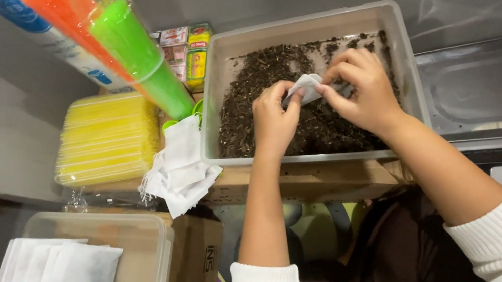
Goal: The person scoops loose tea leaves from a large plastic container using a green plastic spoon and fills white tea bags. They hold each bag open with one hand while pouring the leaves with the other, then place the filled bags into a clear plastic bin.
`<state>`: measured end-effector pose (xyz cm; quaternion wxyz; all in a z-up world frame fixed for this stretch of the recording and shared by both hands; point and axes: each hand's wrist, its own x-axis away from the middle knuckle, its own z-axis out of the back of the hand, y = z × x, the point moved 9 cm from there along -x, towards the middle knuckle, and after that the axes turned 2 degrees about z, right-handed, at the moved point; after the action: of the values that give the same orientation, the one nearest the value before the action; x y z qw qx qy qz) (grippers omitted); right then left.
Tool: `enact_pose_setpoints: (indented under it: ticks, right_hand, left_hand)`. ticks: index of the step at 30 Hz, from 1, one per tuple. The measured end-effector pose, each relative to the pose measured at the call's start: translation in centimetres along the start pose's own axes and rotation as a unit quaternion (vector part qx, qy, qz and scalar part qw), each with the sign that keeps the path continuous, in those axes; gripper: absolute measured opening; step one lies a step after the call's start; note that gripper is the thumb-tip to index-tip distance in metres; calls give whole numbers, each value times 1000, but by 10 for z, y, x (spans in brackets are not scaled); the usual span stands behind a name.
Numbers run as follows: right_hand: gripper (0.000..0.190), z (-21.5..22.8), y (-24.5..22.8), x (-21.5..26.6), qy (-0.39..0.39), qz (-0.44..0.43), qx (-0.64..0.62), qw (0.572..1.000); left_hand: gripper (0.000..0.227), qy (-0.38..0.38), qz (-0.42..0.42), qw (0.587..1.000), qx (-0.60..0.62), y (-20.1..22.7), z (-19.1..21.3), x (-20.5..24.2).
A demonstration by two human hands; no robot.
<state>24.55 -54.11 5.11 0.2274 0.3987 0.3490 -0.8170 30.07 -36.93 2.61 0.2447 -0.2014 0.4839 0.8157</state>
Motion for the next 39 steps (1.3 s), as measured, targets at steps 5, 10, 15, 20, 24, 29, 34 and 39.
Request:
enact_pose_setpoints:
  ticks: [5, 10, 15, 20, 24, 29, 34, 39]
  right_hand:
    - [10, -6, -7, -5, -25, -6, -60, 998]
    - [34, -14, 5, 1, -44, -55, -127, 989]
    - [10, -18, 9, 2, -50, -1, -64, 997]
    - [10, -15, 21, 7, -27, -9, -4, 1000]
    - [6, -14, 16, 8, -25, 5, -9, 1000]
    - [9, -15, -9, -1, -49, 39, -47, 997]
    - [6, -17, -17, -1, -70, 49, -34, 996]
    - [7, -23, -16, 3, -86, 56, 23, 994]
  left_hand:
    - [8, -7, 21, 999, 42, 0, -2, 3]
    - [11, -14, 13, 1000, 8, -8, -8, 2]
    - [19, -40, 11, 997, -64, -20, -22, 6]
    - [65, -52, -24, 992, -109, 29, -11, 10]
    - [110, -28, -97, 977, -190, 28, -24, 16]
    - [118, -21, -108, 977, -185, 29, -24, 17]
    - [99, -14, -118, 976, -185, 9, -34, 18]
    - [69, -14, -123, 979, -161, -4, -41, 19]
